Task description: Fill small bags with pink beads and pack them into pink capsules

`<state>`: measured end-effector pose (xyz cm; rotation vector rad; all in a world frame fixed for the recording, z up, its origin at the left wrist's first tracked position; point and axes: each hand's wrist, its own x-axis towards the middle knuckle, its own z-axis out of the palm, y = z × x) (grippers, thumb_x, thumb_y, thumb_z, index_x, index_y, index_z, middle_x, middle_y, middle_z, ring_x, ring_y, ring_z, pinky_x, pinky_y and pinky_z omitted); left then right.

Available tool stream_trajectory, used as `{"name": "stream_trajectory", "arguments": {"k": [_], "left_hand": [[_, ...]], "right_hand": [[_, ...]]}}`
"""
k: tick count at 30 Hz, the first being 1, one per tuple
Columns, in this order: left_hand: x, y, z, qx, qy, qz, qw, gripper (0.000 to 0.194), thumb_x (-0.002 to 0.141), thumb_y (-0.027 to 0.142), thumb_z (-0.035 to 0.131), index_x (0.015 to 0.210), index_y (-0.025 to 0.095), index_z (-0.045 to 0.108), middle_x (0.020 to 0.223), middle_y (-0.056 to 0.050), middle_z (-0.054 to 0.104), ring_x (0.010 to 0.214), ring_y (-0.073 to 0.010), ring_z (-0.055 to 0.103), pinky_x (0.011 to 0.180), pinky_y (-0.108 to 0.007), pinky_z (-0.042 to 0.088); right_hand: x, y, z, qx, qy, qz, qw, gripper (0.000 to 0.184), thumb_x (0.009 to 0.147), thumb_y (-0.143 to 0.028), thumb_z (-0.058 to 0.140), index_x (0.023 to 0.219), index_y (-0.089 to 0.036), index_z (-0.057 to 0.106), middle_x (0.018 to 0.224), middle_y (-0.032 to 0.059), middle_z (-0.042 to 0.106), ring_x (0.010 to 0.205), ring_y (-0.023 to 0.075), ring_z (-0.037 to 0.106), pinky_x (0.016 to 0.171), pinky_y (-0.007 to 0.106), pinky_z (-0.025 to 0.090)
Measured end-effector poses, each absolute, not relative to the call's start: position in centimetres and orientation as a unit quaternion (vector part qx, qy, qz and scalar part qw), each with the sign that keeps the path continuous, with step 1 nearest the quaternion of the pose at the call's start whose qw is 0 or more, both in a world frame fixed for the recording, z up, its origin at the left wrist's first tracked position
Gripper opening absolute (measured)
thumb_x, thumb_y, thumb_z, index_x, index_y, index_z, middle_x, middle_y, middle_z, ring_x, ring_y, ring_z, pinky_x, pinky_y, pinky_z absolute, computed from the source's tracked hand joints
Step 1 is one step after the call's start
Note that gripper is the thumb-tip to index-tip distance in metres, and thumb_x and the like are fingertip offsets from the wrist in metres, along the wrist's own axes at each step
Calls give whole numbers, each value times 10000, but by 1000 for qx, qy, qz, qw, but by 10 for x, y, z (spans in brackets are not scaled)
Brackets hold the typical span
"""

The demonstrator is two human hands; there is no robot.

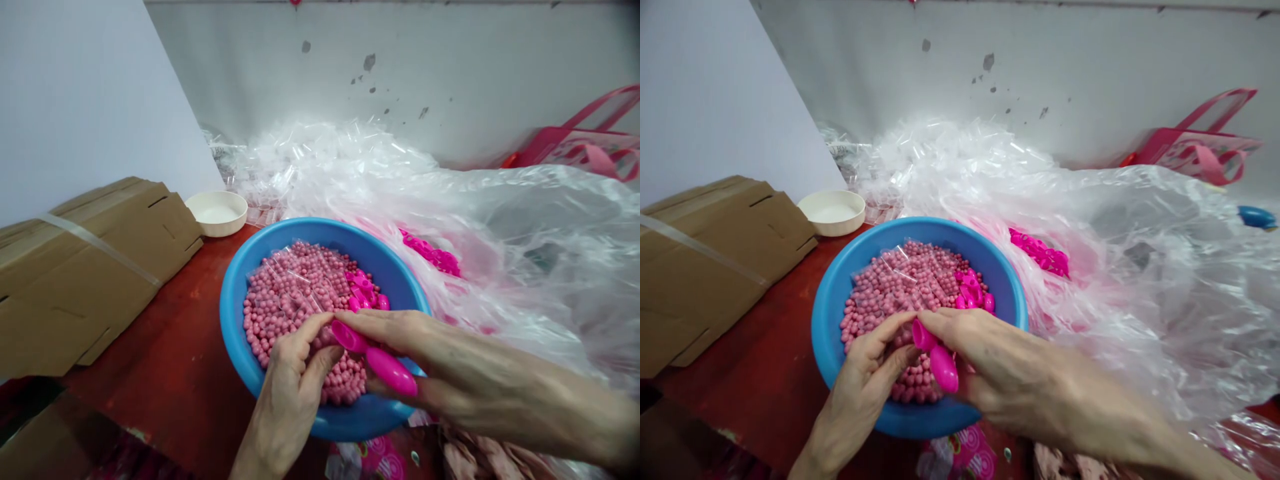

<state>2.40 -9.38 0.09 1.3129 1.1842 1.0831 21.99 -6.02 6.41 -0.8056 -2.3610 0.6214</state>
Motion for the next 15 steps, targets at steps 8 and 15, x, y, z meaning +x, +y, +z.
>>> {"name": "stream_trajectory", "arguments": {"k": [8,15], "left_hand": [[28,-92,-3,493,479,466,558,218,845,228,591,1056,210,644,787,18,665,701,-136,605,625,-210,480],[28,-94,4,574,494,430,492,215,793,68,562,865,201,714,752,21,687,731,-147,627,662,-220,453]], "right_hand": [[228,-57,36,-337,-890,244,188,435,915,-277,495,1342,-225,427,1333,90,507,1254,226,453,1029,346,416],[213,-30,75,-297,-891,330,96,239,862,-417,552,764,-231,668,765,-8,632,713,135,580,596,226,479]]}}
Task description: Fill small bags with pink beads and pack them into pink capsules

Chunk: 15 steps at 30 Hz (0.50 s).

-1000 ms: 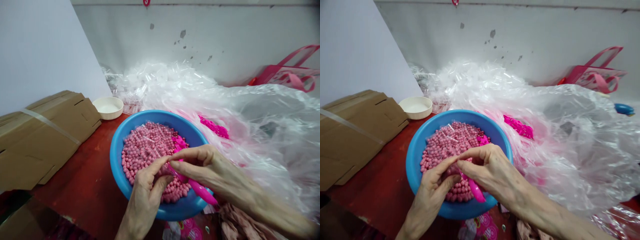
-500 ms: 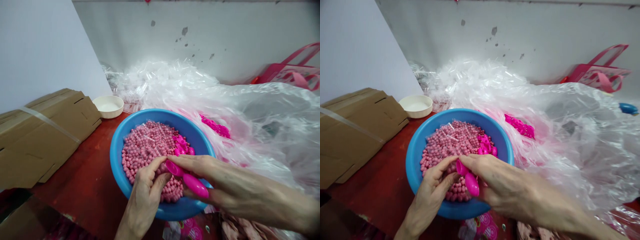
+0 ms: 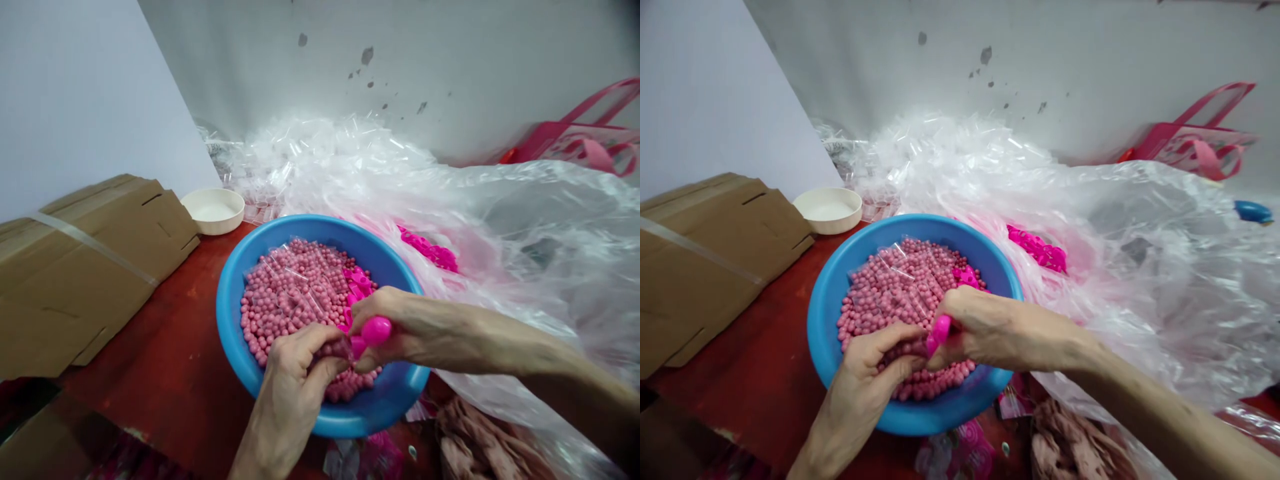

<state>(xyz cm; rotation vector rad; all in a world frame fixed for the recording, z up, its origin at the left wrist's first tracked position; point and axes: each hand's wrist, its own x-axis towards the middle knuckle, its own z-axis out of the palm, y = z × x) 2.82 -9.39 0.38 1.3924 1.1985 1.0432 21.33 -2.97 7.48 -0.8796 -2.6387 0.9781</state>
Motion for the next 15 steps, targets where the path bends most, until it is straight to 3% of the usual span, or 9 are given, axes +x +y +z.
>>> {"name": "stream_trajectory", "arguments": {"k": [3,7,9,12,15], "left_hand": [[27,-95,4,583,503,430,471,232,789,55,557,874,210,708,777,27,695,754,-147,619,677,-221,442],[26,-94,2,579,504,426,478,150,790,102,598,840,203,697,711,37,658,668,-134,579,645,-229,426],[26,-93,1,565,497,432,498,115,799,137,606,845,201,690,691,37,642,657,-133,570,626,-227,426],[27,-93,1,513,489,452,542,101,824,201,605,901,209,670,746,33,652,706,-136,590,642,-219,446],[27,-94,2,477,477,463,575,117,840,236,606,950,220,643,801,33,661,734,-130,605,659,-212,459]], "right_hand": [[201,-19,75,-318,-870,371,63,329,845,-425,570,610,-198,607,590,-44,503,542,94,447,452,203,368],[196,-19,70,-371,-831,411,52,281,802,-353,645,598,-177,567,530,-73,399,474,69,352,401,191,283],[199,-27,69,-394,-823,399,91,234,800,-345,644,641,-186,580,562,-63,442,506,82,406,433,195,327],[205,-44,68,-403,-835,323,189,164,871,-358,546,872,-222,636,767,3,611,694,143,559,587,236,455],[206,-52,63,-390,-854,263,221,157,907,-314,506,963,-238,630,867,22,656,770,155,601,667,247,480]]}}
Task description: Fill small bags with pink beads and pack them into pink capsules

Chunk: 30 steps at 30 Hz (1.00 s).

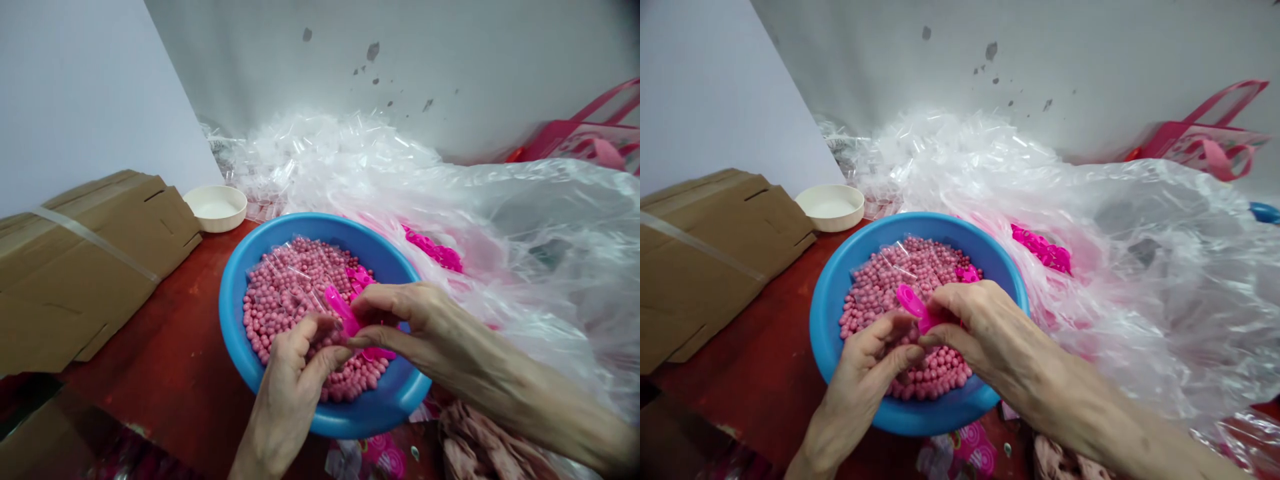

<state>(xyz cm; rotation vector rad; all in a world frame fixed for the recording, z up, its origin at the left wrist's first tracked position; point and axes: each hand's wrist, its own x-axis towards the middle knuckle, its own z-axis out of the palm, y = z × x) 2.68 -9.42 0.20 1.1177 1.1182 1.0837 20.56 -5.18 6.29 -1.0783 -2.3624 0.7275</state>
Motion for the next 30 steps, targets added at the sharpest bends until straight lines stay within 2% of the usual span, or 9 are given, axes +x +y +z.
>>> {"name": "stream_trajectory", "arguments": {"k": [3,6,10,12,15,20,23,26,30], "left_hand": [[27,-94,3,481,463,467,579,122,858,222,584,969,212,634,823,25,665,729,-123,592,671,-216,462],[28,-93,3,487,453,469,581,150,873,208,553,1002,204,632,852,9,670,742,-128,586,692,-230,467],[27,-93,1,492,462,463,575,170,852,204,581,1013,198,637,879,-10,672,774,-150,594,728,-265,478],[26,-94,1,499,460,458,574,178,850,202,583,1018,196,641,855,-8,669,737,-143,579,707,-263,480],[25,-95,2,482,448,469,589,170,848,189,585,1008,190,644,824,2,662,737,-134,585,697,-239,485],[26,-94,3,442,402,505,623,186,847,160,590,1007,219,666,900,23,697,776,-110,620,731,-198,495],[27,-94,1,435,414,490,632,230,798,109,627,986,231,681,848,38,713,753,-108,630,702,-187,505],[28,-95,-2,412,448,480,631,302,738,61,660,984,234,682,813,44,721,735,-107,648,679,-170,516],[26,-101,-3,445,454,504,585,226,775,135,656,979,217,705,841,3,725,786,-147,666,744,-222,538]], "right_hand": [[201,-49,58,-344,-887,220,214,129,905,-282,533,888,-219,644,773,2,649,680,126,602,612,219,464],[196,-44,55,-326,-896,186,237,159,923,-262,507,907,-202,653,772,12,653,659,120,607,600,218,463],[193,-41,55,-342,-886,210,231,114,889,-247,563,853,-204,662,681,-20,624,559,100,565,521,202,444],[189,-42,56,-336,-879,217,260,150,888,-203,550,787,-185,660,638,-24,616,526,92,562,509,192,449],[183,-48,58,-334,-881,168,291,265,909,-151,461,721,-159,647,646,16,645,535,111,601,509,200,474],[185,-61,54,-306,-899,114,292,299,868,-52,355,793,-147,628,686,59,660,518,136,599,437,217,470],[186,-63,52,-316,-888,109,316,273,873,-69,391,818,-171,639,672,39,653,502,129,592,419,207,462],[185,-61,53,-337,-873,123,332,286,907,-123,418,757,-170,656,645,30,637,498,116,589,430,195,458],[189,-54,58,-333,-859,210,326,213,888,-198,546,723,-161,676,644,19,627,556,116,583,506,206,457]]}}
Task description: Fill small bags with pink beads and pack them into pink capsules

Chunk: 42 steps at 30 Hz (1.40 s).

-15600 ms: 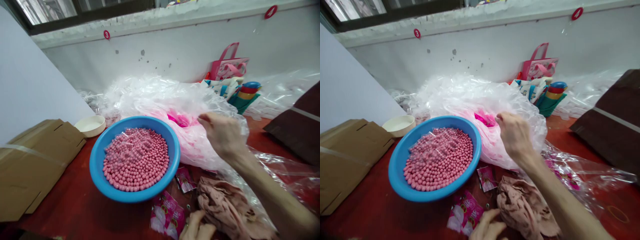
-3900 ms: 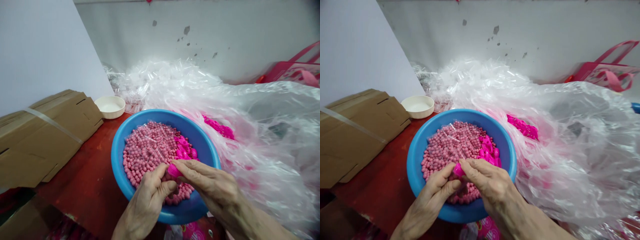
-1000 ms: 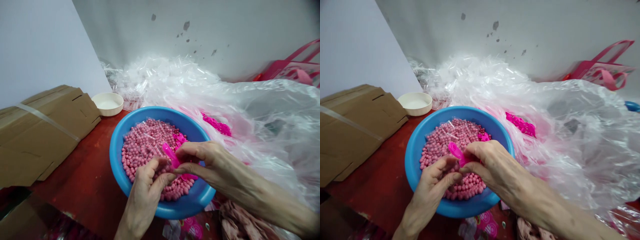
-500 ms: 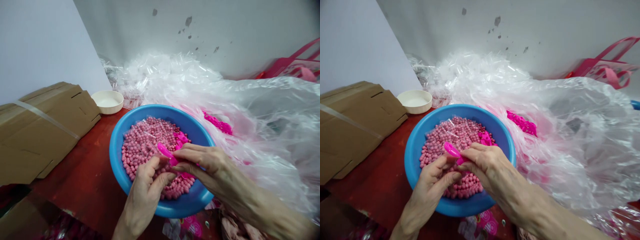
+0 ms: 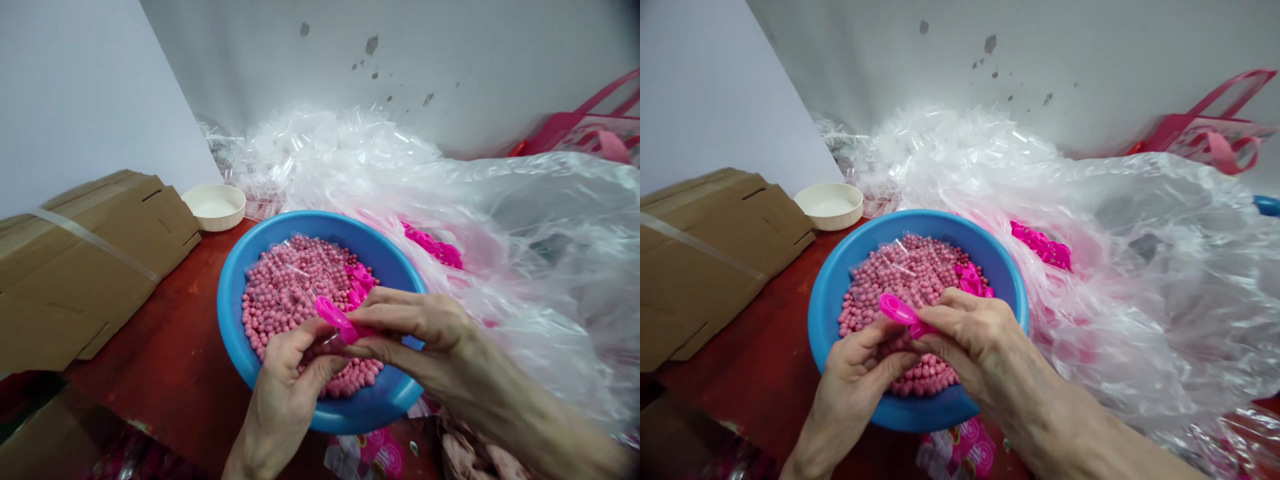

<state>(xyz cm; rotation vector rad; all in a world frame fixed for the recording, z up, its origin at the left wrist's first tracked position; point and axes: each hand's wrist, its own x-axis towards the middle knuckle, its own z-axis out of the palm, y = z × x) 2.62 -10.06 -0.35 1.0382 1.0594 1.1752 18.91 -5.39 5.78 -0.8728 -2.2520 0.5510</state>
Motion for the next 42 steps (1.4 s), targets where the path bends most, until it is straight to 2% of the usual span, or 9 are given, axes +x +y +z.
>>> {"name": "stream_trajectory", "arguments": {"k": [3,6,11,17,21,29,34,38,42], "left_hand": [[23,-104,-1,463,484,509,541,228,757,197,700,981,234,720,861,-7,718,787,-161,661,711,-220,540],[23,-104,3,480,480,500,538,216,771,218,695,986,231,717,777,8,698,659,-109,625,588,-158,510],[28,-101,4,407,437,482,641,292,823,329,641,1058,156,640,521,40,588,431,-56,495,400,-117,387],[34,-96,5,338,393,455,724,251,782,267,661,989,148,581,509,76,521,374,-31,432,334,-100,304],[39,-95,10,345,461,429,697,278,600,81,738,806,150,565,518,106,500,402,-8,388,377,-95,317],[42,-102,7,413,503,437,621,169,676,62,647,740,182,548,530,115,467,449,-31,405,411,-124,307],[42,-105,5,457,509,446,578,189,698,79,664,832,198,605,672,78,622,606,-81,548,564,-162,431],[43,-105,4,493,496,455,551,231,746,73,631,918,227,621,744,74,668,674,-95,598,639,-175,461],[40,-107,2,528,474,460,533,237,835,141,578,1043,251,603,880,38,685,779,-122,625,709,-213,479]], "right_hand": [[194,-50,60,-358,-818,346,287,137,814,-283,668,738,-170,685,641,-4,630,566,112,567,508,200,437],[194,-51,60,-375,-807,344,299,178,837,-324,638,744,-181,687,637,-12,616,562,103,544,530,207,425],[190,-52,60,-405,-804,339,274,305,875,-409,558,732,-161,661,588,-19,544,517,90,480,483,205,389],[192,-48,55,-428,-767,417,234,227,862,-352,558,797,-151,642,575,-25,529,514,95,468,474,206,374],[190,-50,52,-429,-780,384,247,159,845,-278,569,790,-146,637,630,-20,525,539,90,452,466,195,359],[187,-57,46,-393,-826,291,282,116,835,-109,564,730,-148,597,598,-40,506,540,91,480,508,205,356],[190,-63,37,-366,-839,207,346,121,874,-139,535,788,-171,613,669,-5,580,596,120,542,541,227,411],[193,-66,35,-327,-833,263,361,171,901,-177,527,801,-169,666,669,1,600,584,109,564,530,206,455],[196,-71,36,-312,-818,279,394,227,888,-110,530,1023,-217,678,773,3,618,639,86,618,555,160,500]]}}
